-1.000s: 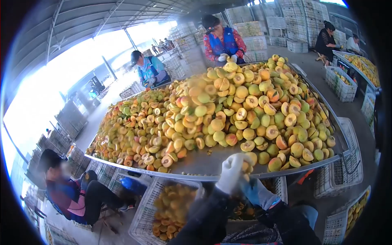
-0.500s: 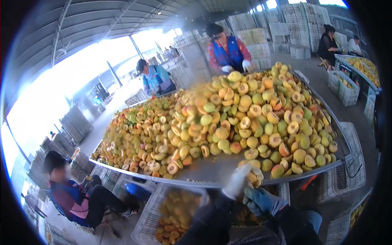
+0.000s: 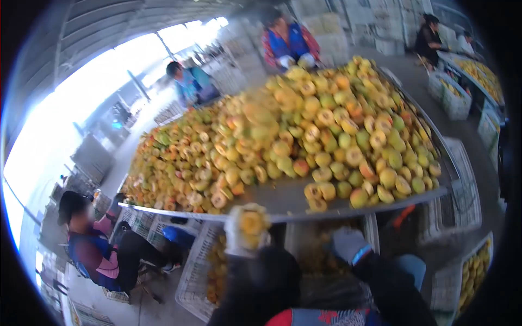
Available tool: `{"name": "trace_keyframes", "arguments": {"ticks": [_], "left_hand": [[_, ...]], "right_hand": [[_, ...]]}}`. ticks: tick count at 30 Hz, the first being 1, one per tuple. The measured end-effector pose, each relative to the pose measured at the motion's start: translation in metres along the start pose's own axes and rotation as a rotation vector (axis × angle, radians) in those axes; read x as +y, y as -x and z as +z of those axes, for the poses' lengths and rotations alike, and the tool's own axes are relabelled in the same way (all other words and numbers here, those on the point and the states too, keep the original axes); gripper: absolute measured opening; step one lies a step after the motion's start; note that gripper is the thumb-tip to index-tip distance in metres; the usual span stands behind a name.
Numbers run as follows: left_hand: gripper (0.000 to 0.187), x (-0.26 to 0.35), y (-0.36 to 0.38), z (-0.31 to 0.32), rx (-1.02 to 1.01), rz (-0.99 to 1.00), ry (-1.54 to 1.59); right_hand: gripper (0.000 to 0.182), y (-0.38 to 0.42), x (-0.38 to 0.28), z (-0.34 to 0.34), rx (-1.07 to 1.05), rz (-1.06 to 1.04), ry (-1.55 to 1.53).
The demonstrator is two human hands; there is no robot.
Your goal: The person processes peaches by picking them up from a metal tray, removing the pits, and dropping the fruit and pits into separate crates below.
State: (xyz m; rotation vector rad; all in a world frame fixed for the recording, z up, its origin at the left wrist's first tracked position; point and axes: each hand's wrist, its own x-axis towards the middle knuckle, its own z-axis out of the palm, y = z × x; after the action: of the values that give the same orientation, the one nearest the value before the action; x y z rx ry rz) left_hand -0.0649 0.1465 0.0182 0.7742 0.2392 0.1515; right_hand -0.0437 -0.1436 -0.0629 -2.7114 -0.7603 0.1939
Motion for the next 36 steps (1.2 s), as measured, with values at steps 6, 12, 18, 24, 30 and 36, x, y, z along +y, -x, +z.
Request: {"name": "trace_keyframes", "arguments": {"ticks": [6, 12, 18, 24, 30, 36], "left_hand": [[0.027, 0.04, -0.016, -0.09, 0.586, 0.721, -1.498], [0.045, -0.046, -0.07, 0.063, -0.051, 0.437, -1.402], [0.036, -0.114, -0.129, 0.057, -0.242, 0.46, -1.805], [0.022, -0.104, -0.125, 0.052, -0.283, 0.364, -0.756], [0.064, -0.093, -0.06, 0.094, -0.243, 0.176, -0.516], [0.072, -0.104, -0.045, 0.109, -0.164, 0.025, -0.207]], "right_hand": [[0.045, -0.006, -0.011, -0.027, 0.123, 0.09, -0.269], [0.039, -0.007, -0.005, -0.034, 0.07, 0.06, -0.244], [0.036, -0.003, 0.006, -0.038, 0.131, 0.014, -0.261], [0.031, -0.011, -0.014, -0.068, 0.218, 0.136, -0.396], [0.028, -0.029, -0.018, -0.029, 0.647, -0.054, -0.601], [0.029, -0.029, -0.019, -0.015, 0.656, 0.002, -0.31]]}}
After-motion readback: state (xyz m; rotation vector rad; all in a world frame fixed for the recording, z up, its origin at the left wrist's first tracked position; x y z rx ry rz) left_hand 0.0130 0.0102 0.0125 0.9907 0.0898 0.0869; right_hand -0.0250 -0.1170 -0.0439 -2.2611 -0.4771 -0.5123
